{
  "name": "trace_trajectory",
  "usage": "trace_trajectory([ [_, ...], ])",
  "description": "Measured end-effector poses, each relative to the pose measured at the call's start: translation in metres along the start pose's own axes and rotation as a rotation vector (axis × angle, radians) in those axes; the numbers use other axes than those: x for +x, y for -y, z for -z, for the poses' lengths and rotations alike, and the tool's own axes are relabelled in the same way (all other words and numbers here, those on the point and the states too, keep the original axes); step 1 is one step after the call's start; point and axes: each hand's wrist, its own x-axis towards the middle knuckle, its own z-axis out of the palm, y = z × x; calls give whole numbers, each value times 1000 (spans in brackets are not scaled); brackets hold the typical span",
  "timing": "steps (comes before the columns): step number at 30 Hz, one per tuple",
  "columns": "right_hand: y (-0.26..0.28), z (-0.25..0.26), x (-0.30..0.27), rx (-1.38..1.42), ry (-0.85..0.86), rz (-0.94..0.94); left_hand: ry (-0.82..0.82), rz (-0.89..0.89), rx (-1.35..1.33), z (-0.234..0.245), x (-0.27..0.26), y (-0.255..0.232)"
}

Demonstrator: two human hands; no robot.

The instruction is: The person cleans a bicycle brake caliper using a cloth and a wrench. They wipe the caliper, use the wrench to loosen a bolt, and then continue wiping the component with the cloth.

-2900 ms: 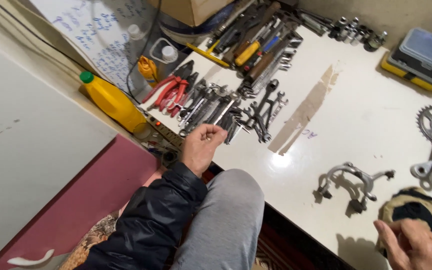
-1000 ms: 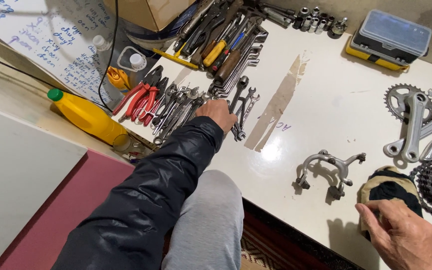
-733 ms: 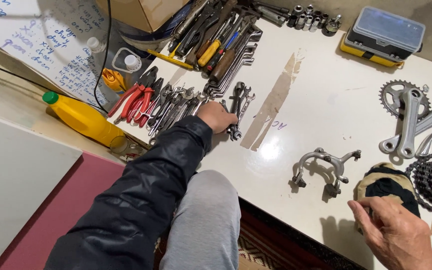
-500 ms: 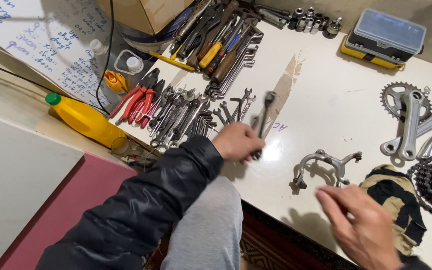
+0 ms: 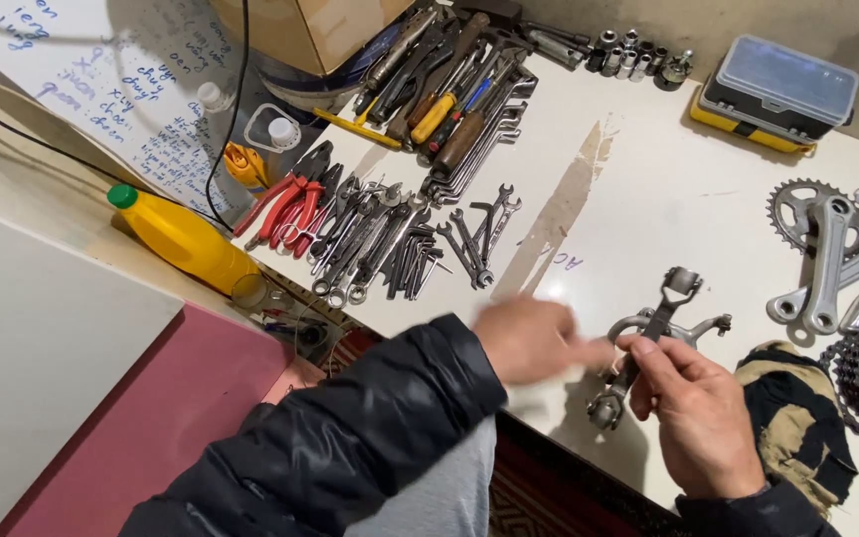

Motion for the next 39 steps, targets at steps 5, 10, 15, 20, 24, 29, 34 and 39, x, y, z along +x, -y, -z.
trace_trajectory([
  [5,5,10,5,-51,-90,-46,-468,325,365,38,77,89],
  [10,22,-18,-4,-224,-166,-235,-539,396,420,44,117,113],
  [15,0,-34,-3,-439,-70,-254,-526,451,305,46,130,109],
  [20,-14,-55,2,-851,33,-268,-567,347,260,42,129,120],
  [24,-58,-47,23,-871,-39,-120,-741,148,334,36,146,145],
  [29,-66,-52,36,-898,55,-52,-687,179,266,39,129,128],
  [34,-75,-58,46,-876,62,-30,-641,207,257,42,147,142],
  [39,-79,-64,48,-853,62,-7,-589,194,221,46,141,145],
])
